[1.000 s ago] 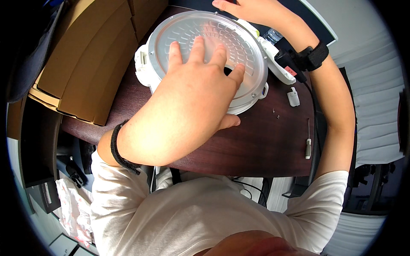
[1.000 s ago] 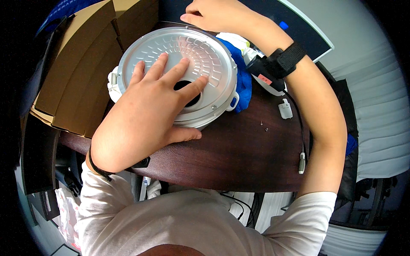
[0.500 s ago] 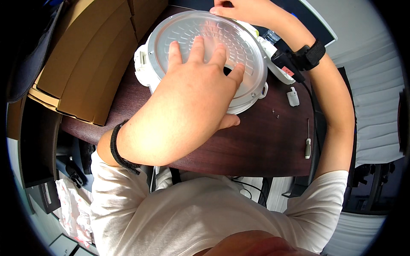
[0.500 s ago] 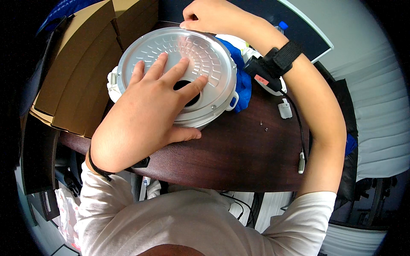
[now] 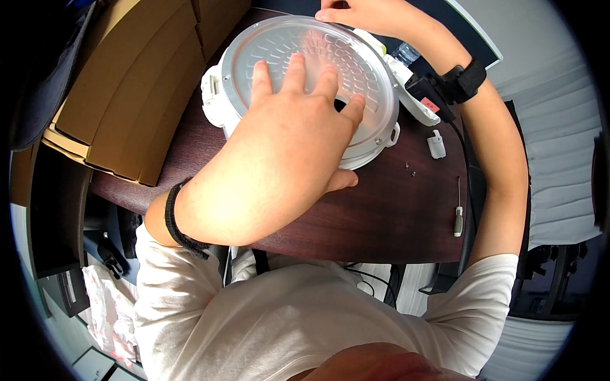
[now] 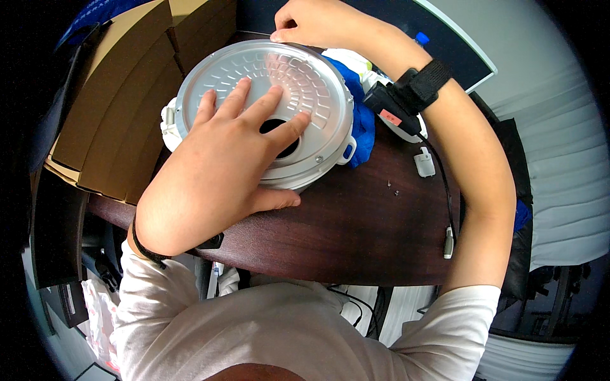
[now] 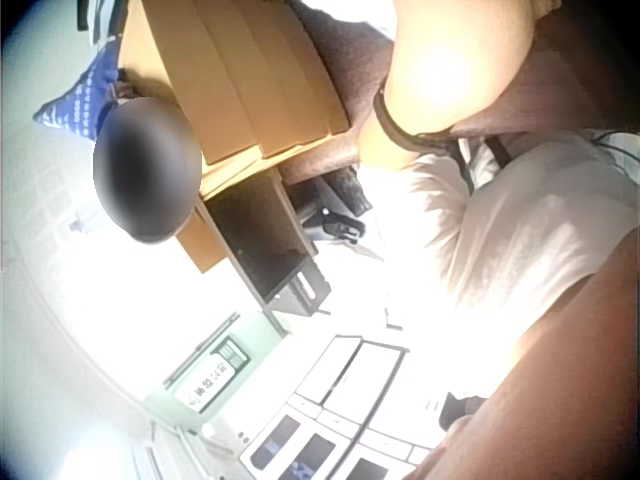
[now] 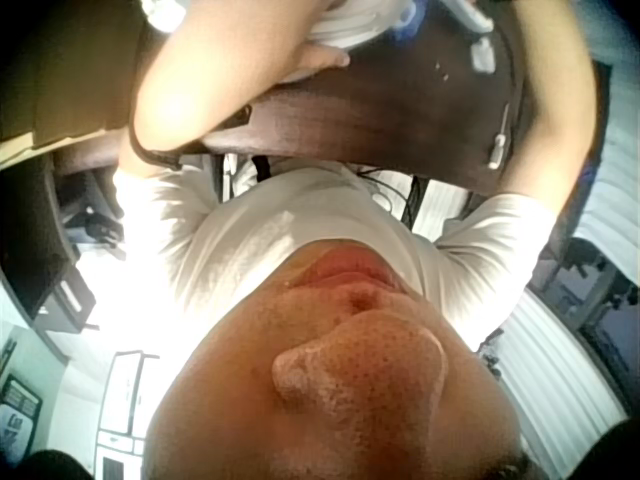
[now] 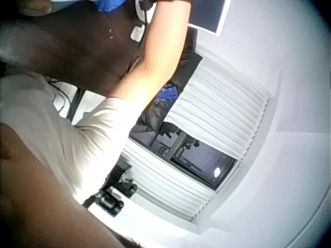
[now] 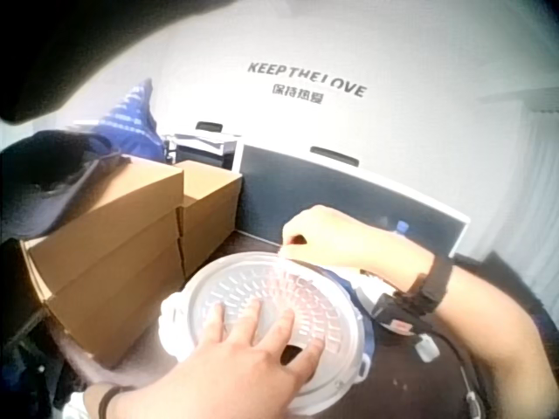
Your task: The person assembles a white circular appliance by hand, pressing a clear plastic cover onto the base and securing it with screws. They use a screwdriver to tighten the screws around the perimeter of the cover.
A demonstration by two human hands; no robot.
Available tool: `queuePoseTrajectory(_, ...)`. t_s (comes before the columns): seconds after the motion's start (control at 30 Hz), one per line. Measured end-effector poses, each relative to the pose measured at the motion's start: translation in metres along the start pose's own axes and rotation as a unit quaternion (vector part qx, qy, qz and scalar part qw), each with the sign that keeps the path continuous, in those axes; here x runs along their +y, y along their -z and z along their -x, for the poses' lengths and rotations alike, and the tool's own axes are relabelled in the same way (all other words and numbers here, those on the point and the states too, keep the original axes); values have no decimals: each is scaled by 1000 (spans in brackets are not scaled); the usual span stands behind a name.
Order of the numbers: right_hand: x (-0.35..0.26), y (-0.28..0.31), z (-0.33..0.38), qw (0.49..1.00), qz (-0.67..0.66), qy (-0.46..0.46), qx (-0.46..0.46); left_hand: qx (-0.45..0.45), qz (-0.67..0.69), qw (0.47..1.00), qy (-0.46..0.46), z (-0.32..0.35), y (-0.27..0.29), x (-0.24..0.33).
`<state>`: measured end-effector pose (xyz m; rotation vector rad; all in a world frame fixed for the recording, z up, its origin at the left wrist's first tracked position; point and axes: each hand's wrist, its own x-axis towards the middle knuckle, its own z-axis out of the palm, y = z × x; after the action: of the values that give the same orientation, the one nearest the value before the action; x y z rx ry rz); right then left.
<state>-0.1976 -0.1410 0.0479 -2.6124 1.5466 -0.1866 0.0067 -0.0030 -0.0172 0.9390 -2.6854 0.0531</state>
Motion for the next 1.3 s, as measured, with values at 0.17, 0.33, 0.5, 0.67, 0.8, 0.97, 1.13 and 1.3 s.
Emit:
queuePoseTrajectory(0.17, -2, 2, 0, 998, 51, 32, 29, -3, 2, 1000, 1, 0, 1, 0)
queuePoseTrajectory(0.33, 3, 3, 0, 999, -16, 30, 9, -7, 5, 1000, 7, 0, 0, 1)
queuePoseTrajectory(0.5, 0, 3, -1, 1000, 9, 30, -1, 0, -3, 1000, 5, 0, -1, 1)
queuePoseTrajectory(0.67, -2, 9, 5, 999, -1, 47, -15, 6, -1, 1000, 0, 0, -1, 0)
queuePoseTrajectory(0.8, 0, 5, -1, 998, -6, 56, -8, 0, -1, 1000, 4, 0, -1, 0)
queuePoseTrajectory(0.97, 8, 1, -5, 998, 6, 57, -7, 5, -1, 1000, 3, 0, -2, 0)
queuePoseTrajectory(1.13, 12, 0, -7, 989, 65, 132, 11, 4, -7, 1000, 1, 0, -3, 0)
queuePoseTrajectory(1.3, 16, -2, -8, 981, 85, 172, 22, 10, -13, 1000, 4, 0, -4, 1)
